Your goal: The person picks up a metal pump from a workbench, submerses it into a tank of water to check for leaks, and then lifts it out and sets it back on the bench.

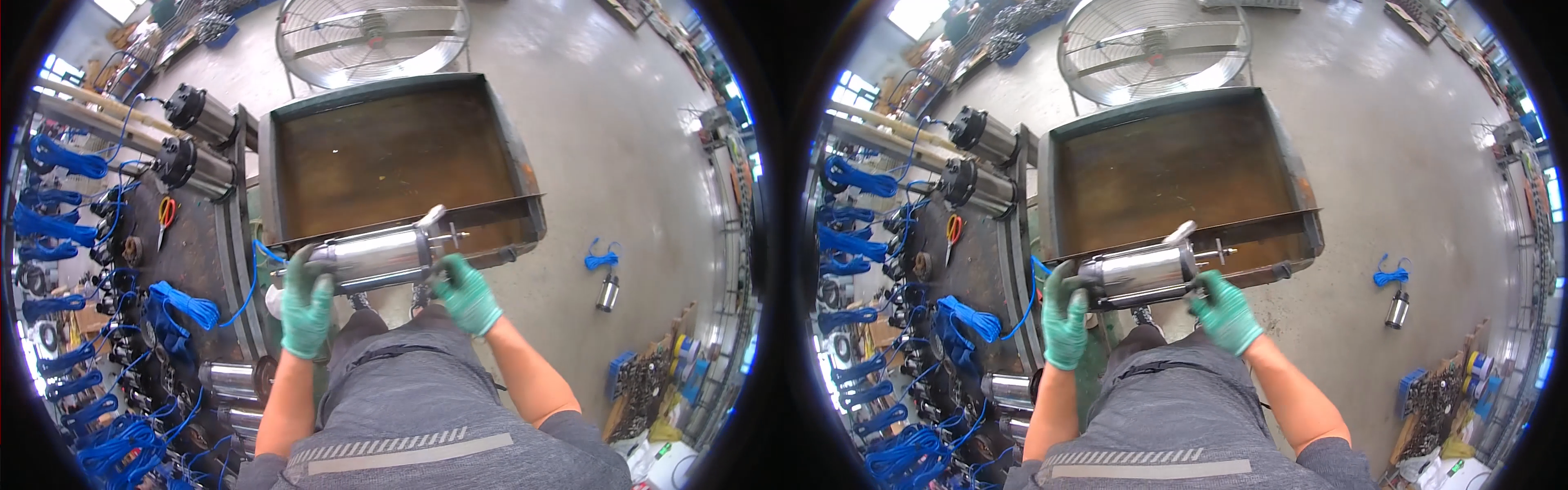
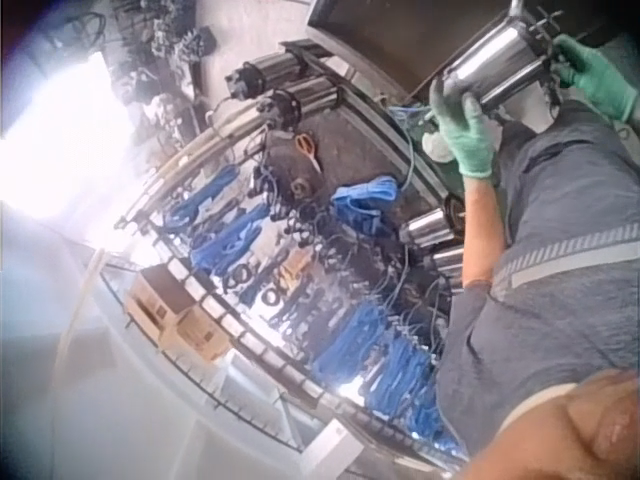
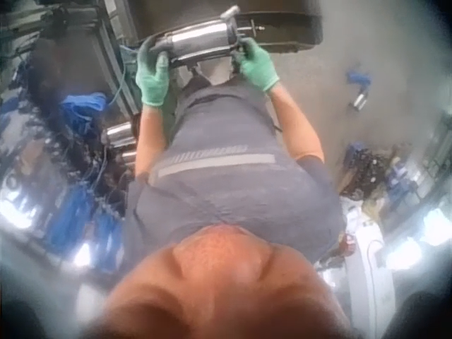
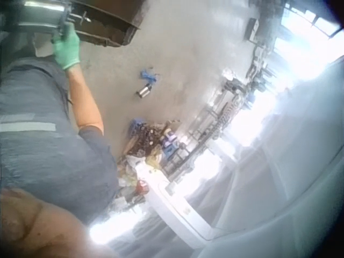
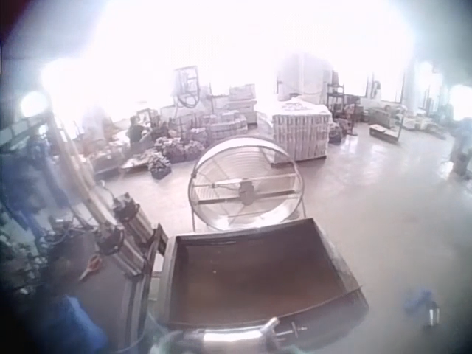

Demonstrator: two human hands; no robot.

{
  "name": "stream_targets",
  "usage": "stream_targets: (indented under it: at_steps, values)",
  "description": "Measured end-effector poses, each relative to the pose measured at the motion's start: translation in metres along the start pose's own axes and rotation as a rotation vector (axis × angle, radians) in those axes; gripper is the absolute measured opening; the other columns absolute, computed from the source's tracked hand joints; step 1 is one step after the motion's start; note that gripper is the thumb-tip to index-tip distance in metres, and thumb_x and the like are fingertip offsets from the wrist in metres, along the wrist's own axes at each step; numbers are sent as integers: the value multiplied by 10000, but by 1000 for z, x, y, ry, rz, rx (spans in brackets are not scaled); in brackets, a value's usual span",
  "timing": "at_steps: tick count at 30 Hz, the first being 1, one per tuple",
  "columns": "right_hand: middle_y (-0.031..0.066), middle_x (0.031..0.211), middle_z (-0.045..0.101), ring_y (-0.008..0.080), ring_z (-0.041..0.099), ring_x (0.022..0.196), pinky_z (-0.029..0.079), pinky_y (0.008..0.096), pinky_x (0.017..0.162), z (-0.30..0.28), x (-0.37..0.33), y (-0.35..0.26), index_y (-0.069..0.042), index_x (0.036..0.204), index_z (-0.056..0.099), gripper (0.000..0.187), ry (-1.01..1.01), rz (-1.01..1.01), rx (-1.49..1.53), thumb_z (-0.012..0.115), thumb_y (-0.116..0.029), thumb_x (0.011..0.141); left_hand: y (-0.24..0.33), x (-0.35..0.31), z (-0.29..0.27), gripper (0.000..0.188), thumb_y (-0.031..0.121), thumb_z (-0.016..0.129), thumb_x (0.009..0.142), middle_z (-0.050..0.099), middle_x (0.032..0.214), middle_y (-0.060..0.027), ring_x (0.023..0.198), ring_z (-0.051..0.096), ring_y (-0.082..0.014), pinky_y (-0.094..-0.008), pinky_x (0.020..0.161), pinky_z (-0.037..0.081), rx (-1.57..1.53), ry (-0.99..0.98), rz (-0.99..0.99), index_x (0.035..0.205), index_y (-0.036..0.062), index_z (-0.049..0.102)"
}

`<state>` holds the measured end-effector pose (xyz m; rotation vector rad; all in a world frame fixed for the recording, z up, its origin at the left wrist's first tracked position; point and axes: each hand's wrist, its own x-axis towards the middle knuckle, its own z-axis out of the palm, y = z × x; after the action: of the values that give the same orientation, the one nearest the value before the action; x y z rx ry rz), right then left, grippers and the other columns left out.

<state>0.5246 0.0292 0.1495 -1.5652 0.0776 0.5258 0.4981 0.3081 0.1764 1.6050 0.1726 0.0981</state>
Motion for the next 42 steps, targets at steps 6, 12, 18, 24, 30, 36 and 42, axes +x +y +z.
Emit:
stream_targets:
  at_steps: [6, 12, 18, 24, 30, 36, 42]
  values:
    - [222, 1039, 666, 420, 660, 998, 529, 497, 806, 93, 24, 29, -61, 1215, 591, 331, -232, -282, -552, 686, -190, 926, -27, 3, 30, 378, 321, 527, 1068, 624, 1007, -73, 852, 622, -151, -313, 776, 545, -94, 156, -11, 1328, 47, 526]
    - [230, 1153, 641, 393, 651, 1015, 523, 472, 892, 85, 33, -7, -9, 1288, 576, 452, -248, -527, -669, 704, -209, 902, -61, 18, -51, 186, 277, 544, 1007, 522, 649, 15, 458, 387, -107, -278, 424, 341, -732, 686, -429, 924, 125, 610]
    - [157, 997, 658, 367, 622, 952, 503, 460, 893, 50, 80, -18, -24, 1124, 650, 308, 63, -667, -901, 708, -94, 830, -105, 27, -134, 415, 478, 528, 1040, 551, 611, -4, 383, 393, -112, -269, 336, 298, -506, 657, -656, 862, 118, 630]
    - [149, 1069, 668, 354, 625, 1017, 445, 494, 1014, 39, 109, 4, -25, 1096, 679, 329, 27, -566, -1157, 709, -225, 837, -119, 42, -136, 337, 433, 564, 1036, 578, 667, 5, 405, 373, -59, -224, 354, 281, -421, 455, -786, 886, 139, 632]
    - [158, 1061, 668, 365, 625, 996, 460, 487, 989, 38, 114, 8, -19, 1079, 674, 309, 43, -511, -1074, 702, -189, 822, -113, 45, -143, 311, 423, 577, 1032, 581, 655, 10, 411, 396, -55, -206, 360, 301, -366, 322, -806, 886, 151, 616]
    - [158, 1016, 656, 367, 611, 968, 485, 474, 906, 42, 116, 6, -7, 1044, 663, 280, 52, -532, -1055, 690, -162, 813, -108, 49, -139, 295, 420, 575, 1032, 537, 614, 19, 420, 396, -59, -215, 360, 292, -203, 306, -810, 898, 159, 597]
    - [164, 1001, 648, 374, 596, 950, 487, 479, 873, 41, 119, 8, -3, 1042, 656, 278, 48, -553, -1064, 681, -153, 809, -106, 53, -135, 284, 382, 549, 1048, 430, 577, 43, 429, 375, -75, -240, 372, 264, -145, 265, -814, 899, 140, 557]
